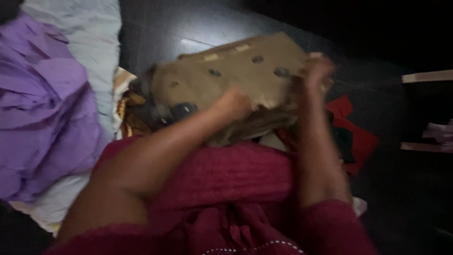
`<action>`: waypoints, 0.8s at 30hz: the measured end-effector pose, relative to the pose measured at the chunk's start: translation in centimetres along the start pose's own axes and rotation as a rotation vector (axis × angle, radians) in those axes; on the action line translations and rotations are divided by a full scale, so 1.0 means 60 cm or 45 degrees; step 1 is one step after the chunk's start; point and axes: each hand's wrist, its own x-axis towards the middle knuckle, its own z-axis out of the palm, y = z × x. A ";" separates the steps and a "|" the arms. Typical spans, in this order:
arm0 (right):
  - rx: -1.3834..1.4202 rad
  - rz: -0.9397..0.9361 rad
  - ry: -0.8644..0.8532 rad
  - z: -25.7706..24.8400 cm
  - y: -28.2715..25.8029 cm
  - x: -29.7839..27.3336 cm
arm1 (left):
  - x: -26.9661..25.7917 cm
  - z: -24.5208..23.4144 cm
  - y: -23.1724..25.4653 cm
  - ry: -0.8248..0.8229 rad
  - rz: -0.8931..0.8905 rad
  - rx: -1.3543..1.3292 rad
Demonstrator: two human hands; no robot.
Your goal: The person unzips several compartments of a tan bag and checks the inside of the main compartment by hand while sitting on the floor.
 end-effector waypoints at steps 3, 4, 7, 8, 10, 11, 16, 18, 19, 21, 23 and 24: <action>0.230 0.014 -0.251 -0.047 -0.028 0.031 | -0.010 0.004 0.025 0.089 0.146 0.017; 0.184 -0.027 -0.409 -0.055 -0.033 0.022 | -0.009 0.002 -0.006 0.054 0.082 0.008; -0.238 -0.294 -0.423 -0.092 -0.042 0.025 | -0.023 -0.020 -0.070 0.016 -0.027 -0.030; -0.560 -0.526 -0.286 -0.103 -0.046 0.041 | -0.029 -0.031 -0.087 0.028 -0.106 -0.061; -0.674 -0.533 -0.225 -0.106 -0.035 0.061 | -0.040 -0.046 -0.095 -0.017 -0.121 -0.046; -0.784 -0.531 -0.157 -0.104 -0.026 0.067 | -0.042 -0.049 -0.094 -0.064 -0.126 -0.027; -0.765 -1.238 -0.298 -0.078 -0.031 0.019 | -0.027 -0.035 -0.098 -0.120 -0.168 -0.073; -0.632 -0.573 -0.873 -0.060 -0.057 -0.019 | -0.029 -0.023 -0.109 -0.082 -0.164 -0.022; -0.527 -0.481 -1.007 -0.053 -0.068 -0.041 | -0.033 -0.022 -0.115 -0.029 -0.219 -0.057; -0.412 -0.394 -1.132 -0.038 -0.099 -0.076 | -0.034 -0.035 -0.130 0.028 -0.275 -0.081; -0.423 -0.533 -1.136 -0.023 -0.122 -0.115 | -0.038 -0.050 -0.139 -0.007 -0.454 -0.216; -0.421 -0.533 -1.138 -0.018 -0.129 -0.130 | -0.041 -0.057 -0.139 -0.009 -0.454 -0.216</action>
